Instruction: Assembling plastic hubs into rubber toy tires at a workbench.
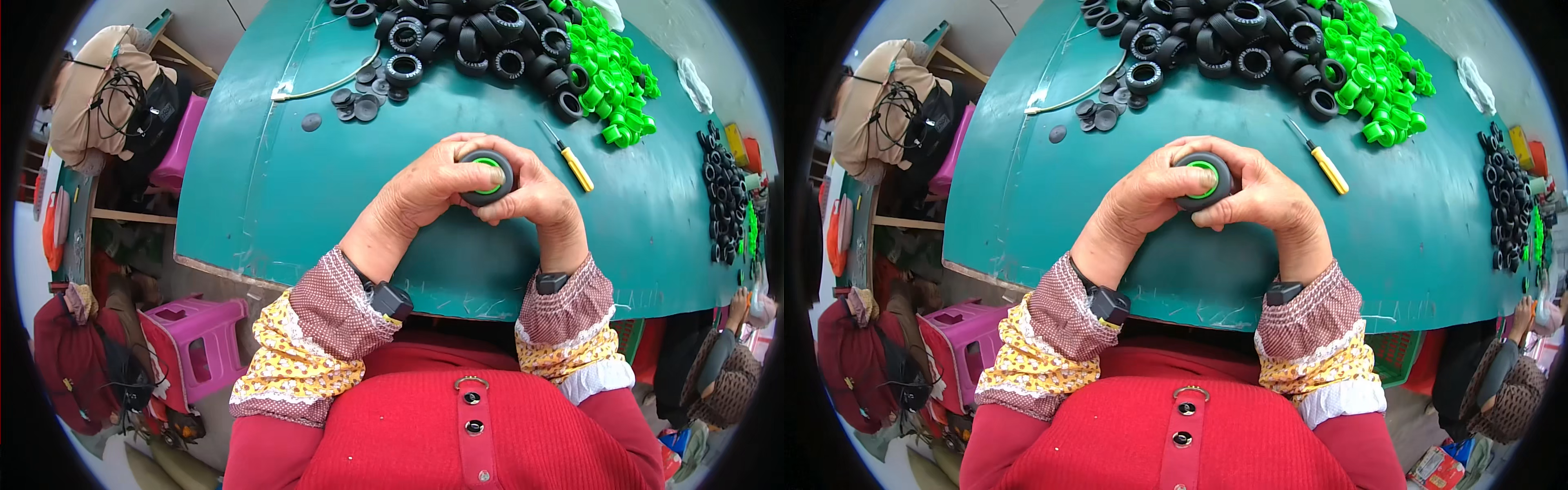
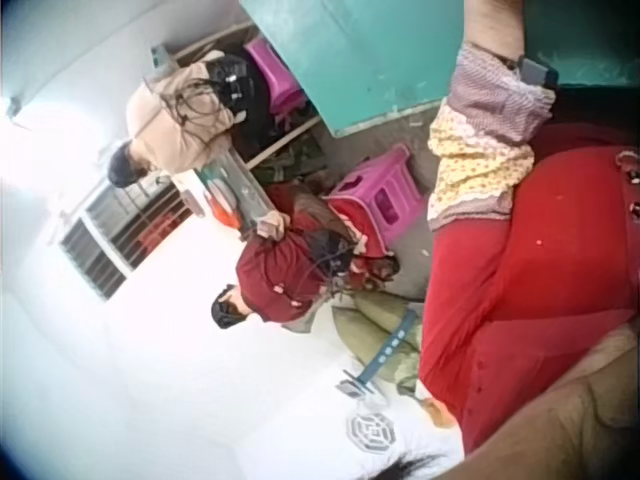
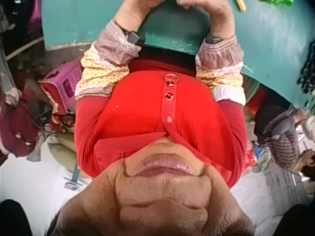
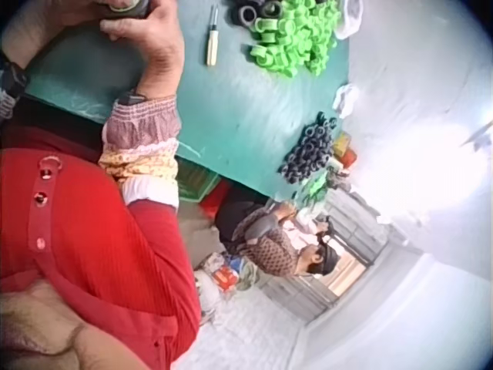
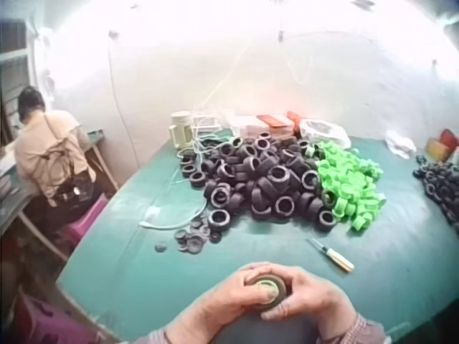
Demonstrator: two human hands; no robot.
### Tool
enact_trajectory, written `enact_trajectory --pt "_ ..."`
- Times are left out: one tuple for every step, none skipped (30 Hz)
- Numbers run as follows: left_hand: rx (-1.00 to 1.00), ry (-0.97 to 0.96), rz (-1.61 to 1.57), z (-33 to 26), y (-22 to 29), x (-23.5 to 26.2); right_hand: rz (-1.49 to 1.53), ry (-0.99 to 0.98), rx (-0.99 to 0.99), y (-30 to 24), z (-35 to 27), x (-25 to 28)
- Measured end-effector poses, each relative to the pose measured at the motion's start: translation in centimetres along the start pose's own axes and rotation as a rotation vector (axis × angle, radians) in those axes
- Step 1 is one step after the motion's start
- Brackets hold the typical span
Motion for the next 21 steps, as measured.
enact_trajectory --pt "0.057 -0.093 0.022 -0.4 -0.3 -0.8 0.004 0.007 0.001 0.1 0.1 -0.2" --pt "0.065 0.014 -0.006 0.0 -0.5 0.5 -0.017 0.158 0.101 -0.4 0.6 0.6" --pt "0.008 0.133 -0.085 0.5 -0.3 2.0 -0.04 0.307 0.198 -0.6 1.0 1.4" --pt "-0.032 0.221 -0.12 0.9 -0.2 2.9 -0.06 0.406 0.26 -0.4 1.5 2.1" --pt "-0.072 0.309 -0.156 1.1 0.0 3.6 -0.059 0.414 0.26 -0.2 1.5 2.0" --pt "-0.068 0.307 -0.154 1.0 -0.1 3.6 -0.063 0.456 0.27 -0.3 1.3 1.7" --pt "-0.088 0.3 -0.121 0.9 -0.1 3.5 -0.067 0.498 0.279 -0.4 1.1 1.5" --pt "-0.109 0.293 -0.089 0.9 0.0 3.4 -0.084 0.528 0.252 0.0 1.1 1.6" --pt "-0.105 0.292 -0.085 0.8 0.0 3.4 -0.08 0.532 0.252 -0.1 1.0 1.5" --pt "-0.094 0.292 -0.089 0.7 0.0 3.5 -0.245 0.546 0.294 -0.9 0.8 1.3" --pt "-0.083 0.292 -0.093 0.6 0.0 3.5 -0.411 0.558 0.334 -1.4 0.5 1.2" --pt "-0.066 0.285 -0.142 0.4 0.2 3.1 -0.408 0.565 0.334 -1.4 0.5 1.6" --pt "-0.062 0.282 -0.138 0.5 0.2 3.1 -0.393 0.507 0.416 -1.9 0.4 1.5" --pt "-0.022 0.241 -0.207 0.5 -0.1 2.9 -0.378 0.448 0.498 -2.4 0.3 1.3" --pt "0.016 0.204 -0.278 0.5 -0.3 2.8 -0.373 0.451 0.499 -2.6 0.2 1.7" --pt "0.032 0.109 -0.249 0.5 -0.3 2.4 -0.373 0.405 0.427 -2.4 0.4 1.8" --pt "0.035 0.11 -0.245 0.5 -0.4 2.3 -0.372 0.359 0.355 -1.9 0.5 1.6" --pt "-0.011 0.164 -0.211 0.6 -0.2 2.6 -0.368 0.362 0.355 -1.6 0.6 1.3" --pt "-0.057 0.217 -0.177 0.6 0.0 2.9 -0.29 0.409 0.366 -1.4 0.7 1.2" --pt "-0.054 0.216 -0.174 0.7 -0.2 2.7 -0.213 0.456 0.376 -1.2 0.6 1.3" --pt "-0.104 0.263 -0.156 0.8 -0.2 3.0 -0.21 0.459 0.375 -1.2 0.6 1.4"
Point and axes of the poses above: each hand's wrist, its own z-axis towards the middle knuckle, its own x-axis out of the back of the hand, y = z × x, the point moved 9 cm from there along z, towards the middle knuckle, and after that the axes turned 12 degrees about y, right-handed, at the moved point
